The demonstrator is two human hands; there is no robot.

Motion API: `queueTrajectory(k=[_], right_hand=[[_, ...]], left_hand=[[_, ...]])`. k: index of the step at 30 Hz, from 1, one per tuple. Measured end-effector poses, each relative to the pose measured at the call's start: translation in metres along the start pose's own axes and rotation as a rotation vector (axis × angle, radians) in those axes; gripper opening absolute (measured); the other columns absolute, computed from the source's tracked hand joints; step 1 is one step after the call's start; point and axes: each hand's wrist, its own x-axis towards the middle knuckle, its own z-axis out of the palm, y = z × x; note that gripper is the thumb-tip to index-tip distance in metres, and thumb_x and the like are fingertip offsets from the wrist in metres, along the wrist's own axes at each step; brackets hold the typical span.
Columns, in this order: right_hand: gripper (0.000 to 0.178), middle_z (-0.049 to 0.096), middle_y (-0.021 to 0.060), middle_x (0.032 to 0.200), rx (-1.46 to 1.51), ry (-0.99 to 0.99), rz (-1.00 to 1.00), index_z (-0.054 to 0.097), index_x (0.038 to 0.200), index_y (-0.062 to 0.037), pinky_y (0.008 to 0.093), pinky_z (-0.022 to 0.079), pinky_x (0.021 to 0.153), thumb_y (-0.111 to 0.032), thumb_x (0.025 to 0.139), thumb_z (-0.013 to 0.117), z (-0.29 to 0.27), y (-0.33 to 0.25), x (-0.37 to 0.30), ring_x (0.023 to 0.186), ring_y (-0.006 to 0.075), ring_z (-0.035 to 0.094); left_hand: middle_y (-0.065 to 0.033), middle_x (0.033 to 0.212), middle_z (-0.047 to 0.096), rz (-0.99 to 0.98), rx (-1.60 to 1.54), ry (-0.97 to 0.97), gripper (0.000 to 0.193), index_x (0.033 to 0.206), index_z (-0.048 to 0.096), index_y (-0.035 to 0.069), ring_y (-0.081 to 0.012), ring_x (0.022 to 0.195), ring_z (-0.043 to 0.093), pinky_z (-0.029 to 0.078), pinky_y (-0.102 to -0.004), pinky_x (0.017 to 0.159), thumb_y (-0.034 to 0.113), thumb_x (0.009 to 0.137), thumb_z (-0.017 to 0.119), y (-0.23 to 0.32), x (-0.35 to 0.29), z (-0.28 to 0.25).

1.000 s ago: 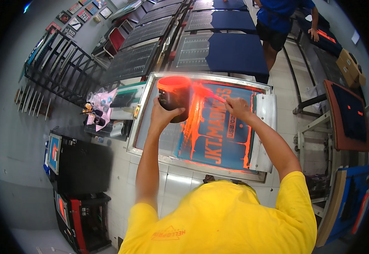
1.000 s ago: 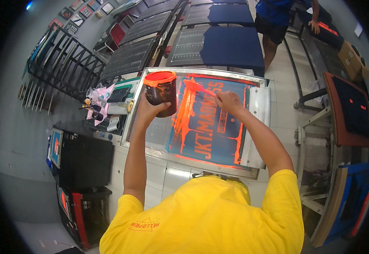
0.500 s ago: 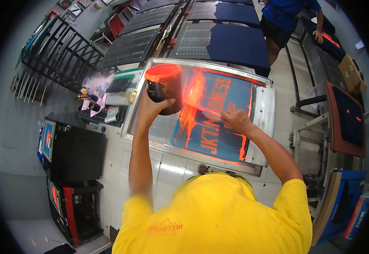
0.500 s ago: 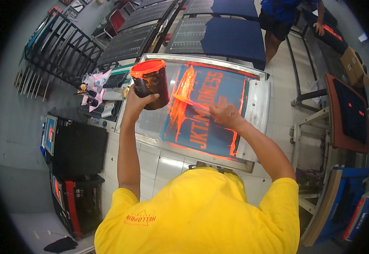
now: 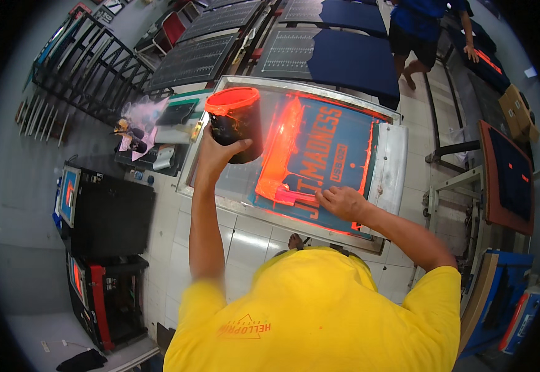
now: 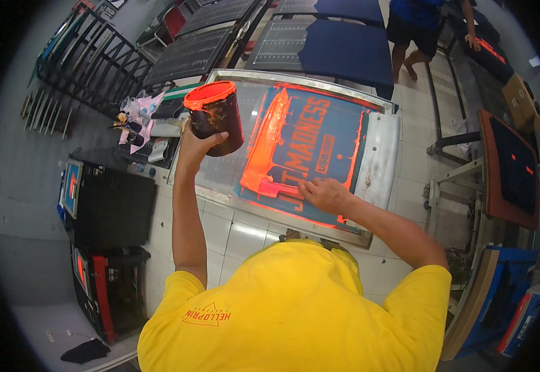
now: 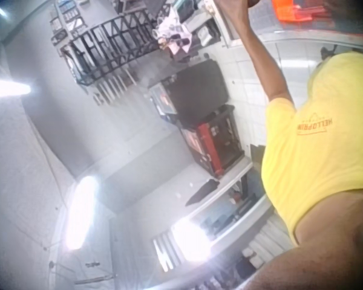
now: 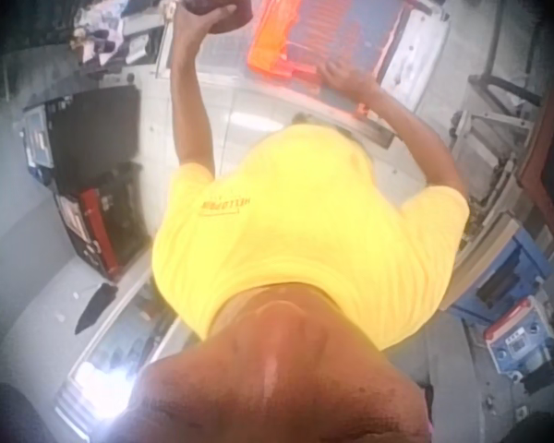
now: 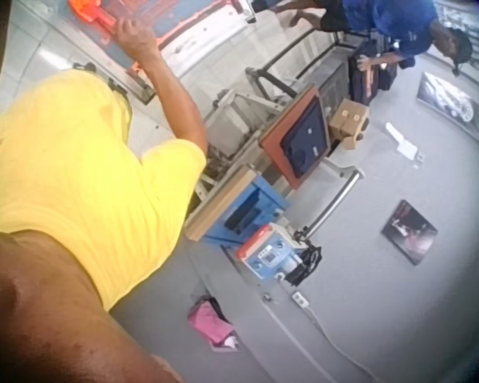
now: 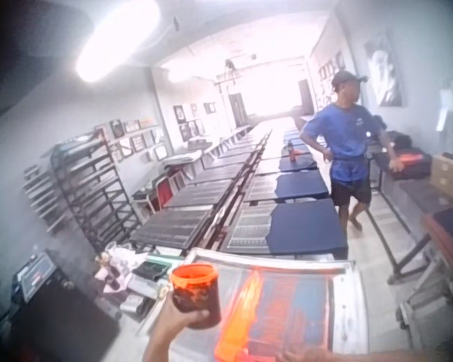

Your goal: The person prepares a screen with ink and performs screen printing on shirts along a production line using a squeegee.

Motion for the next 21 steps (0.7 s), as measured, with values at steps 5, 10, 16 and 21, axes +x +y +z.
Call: queueTrajectory(k=[5,10,16,21], right_hand=[[0.041,0.058,0.0033,0.089,-0.091,-0.07,-0.051,0.058,0.125,-0.0048,0.0316,0.05,0.058,-0.018,0.086,0.057,0.003,0.013,-0.011,0.083,0.0191,0.06],[0.04,0.058,-0.0002,0.089,-0.285,-0.033,-0.129,0.058,0.128,-0.0125,0.0305,0.047,0.068,-0.02,0.089,0.058,-0.018,0.062,0.011,0.088,0.017,0.058],[0.041,0.058,-0.0023,0.094,-0.379,-0.101,-0.175,0.056,0.131,-0.0156,0.0301,0.043,0.079,-0.021,0.091,0.057,-0.023,0.121,0.031,0.094,0.0149,0.058],[0.038,0.059,-0.0016,0.095,-0.449,-0.128,-0.137,0.056,0.13,-0.0163,0.0306,0.042,0.083,-0.018,0.092,0.054,-0.027,0.163,0.042,0.098,0.0156,0.057]], left_hand=[[-0.0174,0.114,0.064,-0.029,0.034,-0.023,0.087,0.126,0.049,-0.006,-0.0245,0.102,0.064,0.053,-0.0348,0.088,0.025,0.056,0.091,-0.004,0.0,0.002],[-0.0175,0.116,0.063,-0.035,0.034,0.013,0.089,0.127,0.048,-0.005,-0.0248,0.103,0.064,0.053,-0.0353,0.089,0.026,0.056,0.092,-0.027,-0.002,-0.003],[-0.0166,0.116,0.063,-0.059,-0.052,-0.046,0.086,0.126,0.049,-0.004,-0.0247,0.104,0.064,0.053,-0.0359,0.09,0.023,0.057,0.092,-0.012,-0.008,0.001],[-0.0162,0.118,0.062,-0.062,-0.061,-0.022,0.087,0.129,0.046,-0.004,-0.0247,0.107,0.062,0.051,-0.0365,0.093,0.019,0.058,0.091,-0.009,-0.013,-0.003]])
